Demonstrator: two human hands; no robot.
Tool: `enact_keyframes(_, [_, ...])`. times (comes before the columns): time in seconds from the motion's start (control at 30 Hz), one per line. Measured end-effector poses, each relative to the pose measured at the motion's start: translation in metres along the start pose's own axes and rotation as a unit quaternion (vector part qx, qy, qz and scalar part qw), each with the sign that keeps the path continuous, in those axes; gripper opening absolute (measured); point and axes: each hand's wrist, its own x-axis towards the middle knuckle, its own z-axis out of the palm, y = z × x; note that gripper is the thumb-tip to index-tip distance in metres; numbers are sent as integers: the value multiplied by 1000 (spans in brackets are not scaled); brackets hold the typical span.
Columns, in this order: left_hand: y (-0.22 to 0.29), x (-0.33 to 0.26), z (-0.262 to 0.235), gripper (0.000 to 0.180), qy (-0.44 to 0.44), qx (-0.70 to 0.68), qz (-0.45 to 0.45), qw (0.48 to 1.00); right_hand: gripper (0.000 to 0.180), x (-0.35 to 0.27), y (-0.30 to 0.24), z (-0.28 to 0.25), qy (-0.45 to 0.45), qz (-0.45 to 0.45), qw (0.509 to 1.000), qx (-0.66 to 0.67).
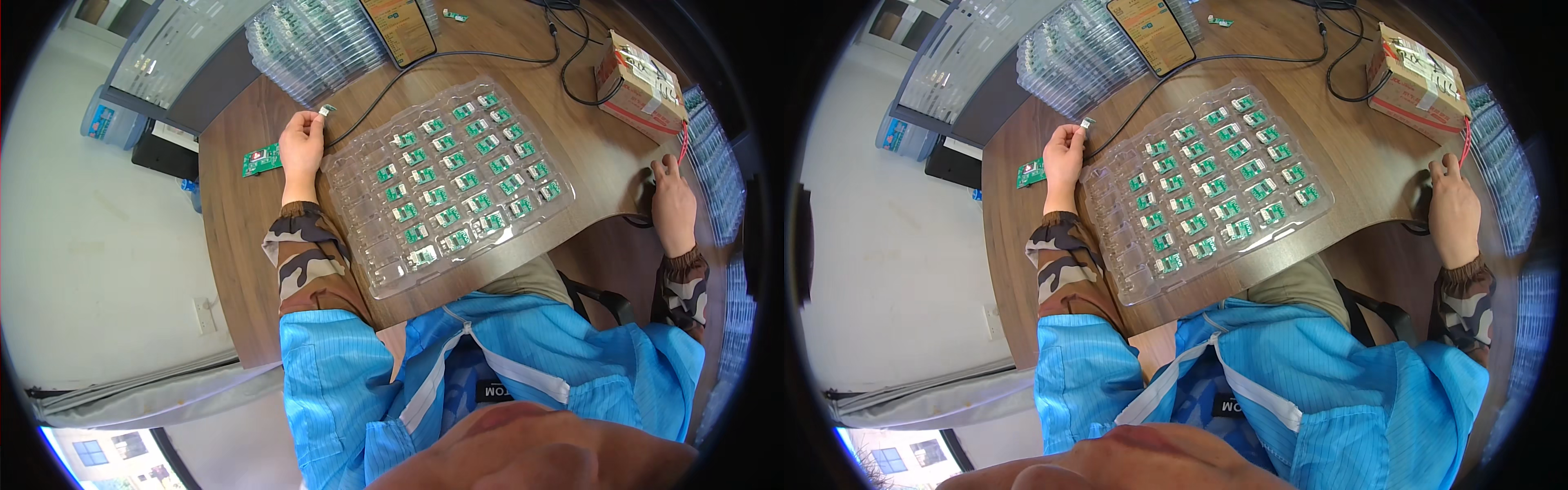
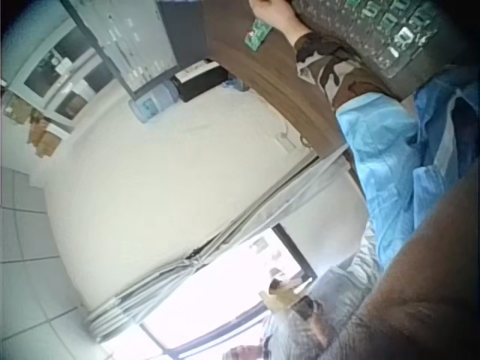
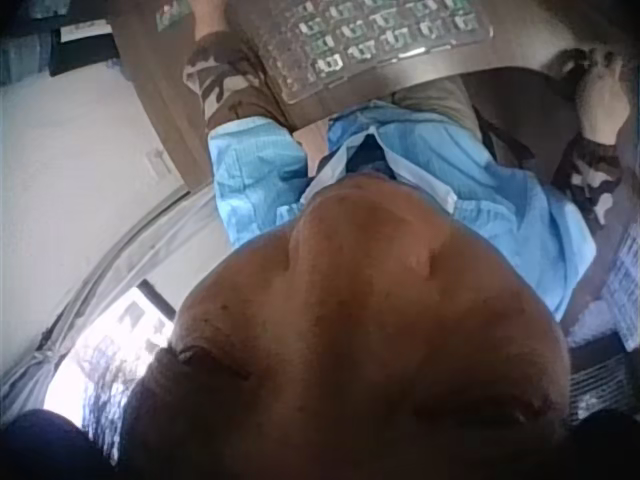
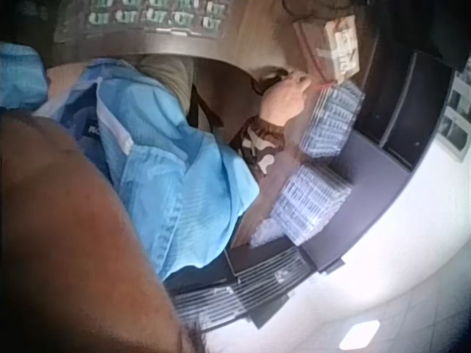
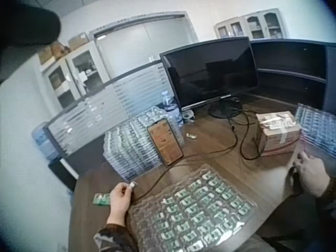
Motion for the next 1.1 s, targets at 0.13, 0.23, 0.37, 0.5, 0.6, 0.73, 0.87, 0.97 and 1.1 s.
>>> enact_keyframes(0.13, [2,0,0,16,3,0,2,1000,11,1,0,1,-14,-6,999,-39])
enact_keyframes(0.23, [-1,1,1,15,2,-8,-4,1000,11,1,1,2,-6,-19,998,-58])
enact_keyframes(0.37, [-3,2,2,16,0,-10,-8,1000,11,2,1,3,-9,-19,998,-61])
enact_keyframes(0.5, [-3,2,4,16,-3,-6,-4,1000,14,1,2,5,-23,-15,997,-68])
enact_keyframes(0.6, [0,1,1,16,-6,-11,-10,1000,15,2,2,4,-26,-17,997,-65])
enact_keyframes(0.73, [0,1,1,16,-2,-18,-2,1000,16,2,2,2,-32,-23,997,-60])
enact_keyframes(0.87, [2,0,1,16,-2,-16,0,1000,16,2,2,1,-33,-23,997,-60])
enact_keyframes(0.97, [4,-1,1,16,-1,-5,3,1000,16,2,2,2,-40,-19,997,-65])
enact_keyframes(1.1, [3,-1,0,16,-5,-3,-4,1000,16,2,1,1,-41,-18,997,-61])
